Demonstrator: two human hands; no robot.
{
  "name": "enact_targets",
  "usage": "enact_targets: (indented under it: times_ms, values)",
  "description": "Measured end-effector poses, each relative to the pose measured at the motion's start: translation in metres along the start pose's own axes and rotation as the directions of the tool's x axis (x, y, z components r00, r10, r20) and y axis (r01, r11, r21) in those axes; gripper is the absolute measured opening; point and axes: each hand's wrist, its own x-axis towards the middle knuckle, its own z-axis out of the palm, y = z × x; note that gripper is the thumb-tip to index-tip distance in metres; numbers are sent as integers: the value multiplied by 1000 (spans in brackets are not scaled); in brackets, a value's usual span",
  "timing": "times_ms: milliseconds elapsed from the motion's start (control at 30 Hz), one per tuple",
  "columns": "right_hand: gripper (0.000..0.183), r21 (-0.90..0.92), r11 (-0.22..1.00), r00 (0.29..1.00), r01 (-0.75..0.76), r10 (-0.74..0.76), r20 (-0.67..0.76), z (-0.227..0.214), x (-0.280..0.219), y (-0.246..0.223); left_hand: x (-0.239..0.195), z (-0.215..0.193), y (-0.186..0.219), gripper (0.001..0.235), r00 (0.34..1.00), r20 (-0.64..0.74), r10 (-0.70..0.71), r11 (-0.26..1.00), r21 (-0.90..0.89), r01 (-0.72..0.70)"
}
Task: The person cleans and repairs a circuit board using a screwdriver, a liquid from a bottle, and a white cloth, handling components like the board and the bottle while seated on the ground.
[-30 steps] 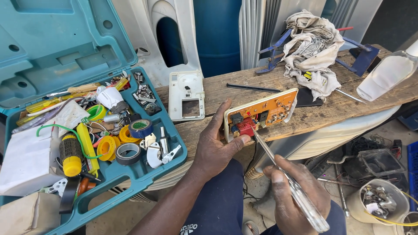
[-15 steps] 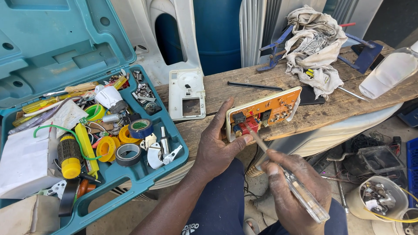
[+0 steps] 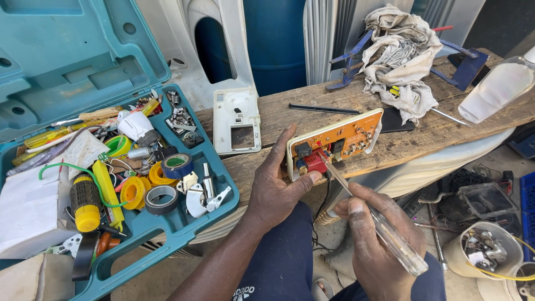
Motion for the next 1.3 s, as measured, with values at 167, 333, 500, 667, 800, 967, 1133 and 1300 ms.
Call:
enact_targets:
  times_ms: [167,333,500,667,800,967,1133,1300]
  values:
    - [33,321,947,1000,-9,0,26,6,1,13,0,0,-2,84,1000,-17,-2,1000,30,2]
    - [30,228,972,995,-64,78,-54,11,2,-2,2,1,1,82,999,-18,-38,999,20,38]
    - [26,203,978,999,-41,40,6,7,-1,3,3,2,-2,84,1000,-17,-23,998,-52,22]
    - [27,89,996,1000,15,-14,-7,4,-1,-2,-1,2,-1,80,1000,-4,-14,1000,-13,14]
    - [29,153,988,1000,-18,15,23,5,6,-1,2,3,-4,80,1000,-13,6,1000,9,-5]
    - [30,231,962,989,-145,137,50,8,4,-1,-1,2,0,81,998,-34,-59,996,62,61]
    - [31,255,952,985,-169,170,17,9,5,-3,-1,2,-2,82,999,-17,-47,999,3,47]
    - [33,304,932,978,-199,208,2,12,7,3,1,3,-3,80,1000,-13,-3,1000,11,4]
